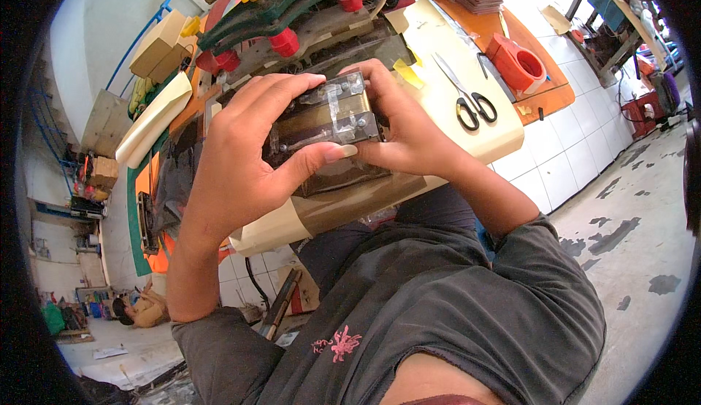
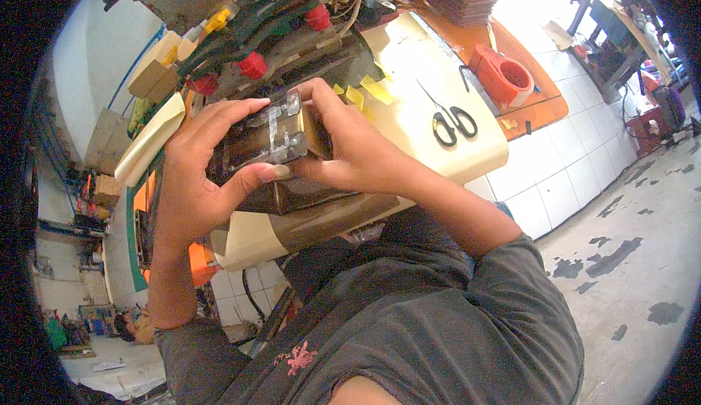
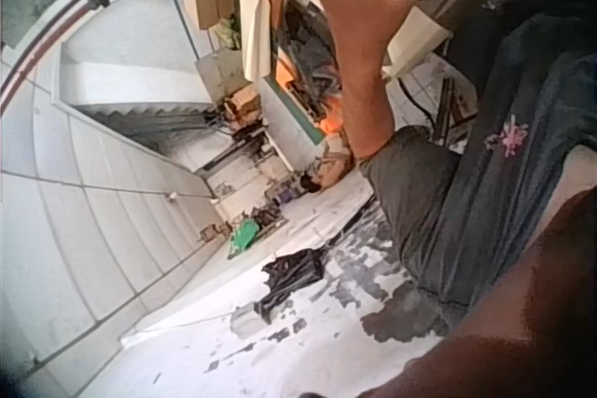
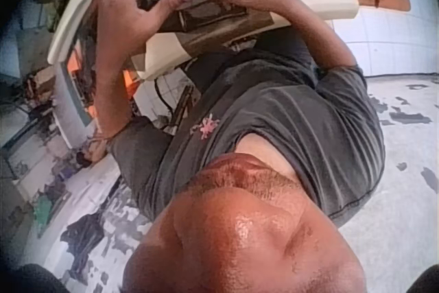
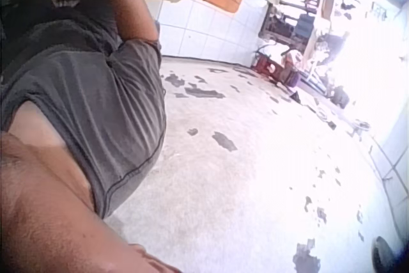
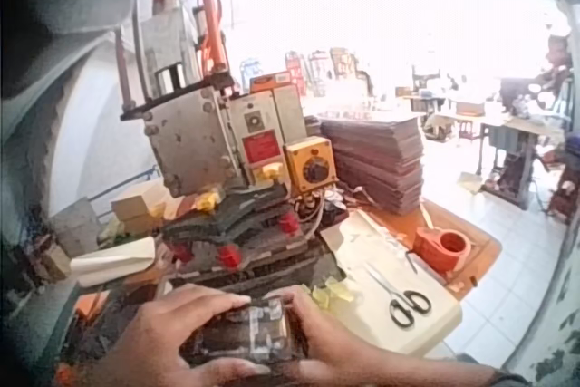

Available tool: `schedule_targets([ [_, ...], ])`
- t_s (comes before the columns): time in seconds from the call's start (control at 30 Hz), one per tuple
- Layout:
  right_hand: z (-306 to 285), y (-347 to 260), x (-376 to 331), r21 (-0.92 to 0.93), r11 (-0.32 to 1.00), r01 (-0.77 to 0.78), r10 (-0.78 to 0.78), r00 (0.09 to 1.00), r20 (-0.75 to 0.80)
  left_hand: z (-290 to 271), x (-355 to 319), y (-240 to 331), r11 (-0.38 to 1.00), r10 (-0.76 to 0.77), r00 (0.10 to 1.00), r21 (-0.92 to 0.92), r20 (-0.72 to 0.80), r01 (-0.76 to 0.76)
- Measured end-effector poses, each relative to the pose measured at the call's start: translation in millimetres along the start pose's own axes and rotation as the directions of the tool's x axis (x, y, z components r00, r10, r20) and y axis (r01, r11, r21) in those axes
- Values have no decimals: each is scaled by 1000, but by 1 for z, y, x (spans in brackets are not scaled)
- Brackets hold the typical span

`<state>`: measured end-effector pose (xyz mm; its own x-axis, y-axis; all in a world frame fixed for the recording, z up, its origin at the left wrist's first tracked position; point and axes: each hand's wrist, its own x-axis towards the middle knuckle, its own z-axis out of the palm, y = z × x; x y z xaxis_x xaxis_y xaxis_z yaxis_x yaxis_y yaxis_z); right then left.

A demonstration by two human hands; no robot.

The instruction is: The person tapes a rectangular frame by peeling pieces of adhesive tape and pressing them onto the sides and edges of the frame.

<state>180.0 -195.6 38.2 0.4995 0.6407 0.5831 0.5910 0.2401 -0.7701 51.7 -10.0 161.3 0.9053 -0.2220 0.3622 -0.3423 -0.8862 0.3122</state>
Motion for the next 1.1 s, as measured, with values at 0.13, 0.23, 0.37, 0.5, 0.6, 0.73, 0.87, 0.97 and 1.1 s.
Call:
schedule_targets([
  [0.13,2,-1,-7,420,908,-1,-6,1000,16,1,-1,-2,1000,-3,1000,2,-18,3],
  [0.23,3,-4,-8,552,833,-24,30,1000,-2,1,0,0,1000,4,1000,8,-13,-4],
  [0.37,-2,-5,-8,533,846,17,-10,1000,-17,-1,0,3,1000,-12,1000,-10,-9,12],
  [0.5,-3,-17,-8,521,852,-44,50,999,3,-2,-1,3,1000,5,1000,-16,-4,-5],
  [0.6,0,-32,-9,534,844,-44,74,997,-35,0,-3,3,1000,14,1000,-26,-19,-15],
  [0.73,5,-36,-10,573,814,-91,142,989,-45,1,-5,5,1000,6,1000,-24,-22,-7],
  [0.87,11,-32,-9,657,754,-8,89,992,-91,1,-4,4,1000,21,999,-14,-32,-22],
  [0.97,11,-28,-10,663,748,-15,85,994,-73,2,-3,7,1000,16,999,-11,-28,-17],
  [1.1,13,-19,-11,661,750,-4,76,994,-80,1,-1,10,1000,1,1000,-3,-21,-1],
])
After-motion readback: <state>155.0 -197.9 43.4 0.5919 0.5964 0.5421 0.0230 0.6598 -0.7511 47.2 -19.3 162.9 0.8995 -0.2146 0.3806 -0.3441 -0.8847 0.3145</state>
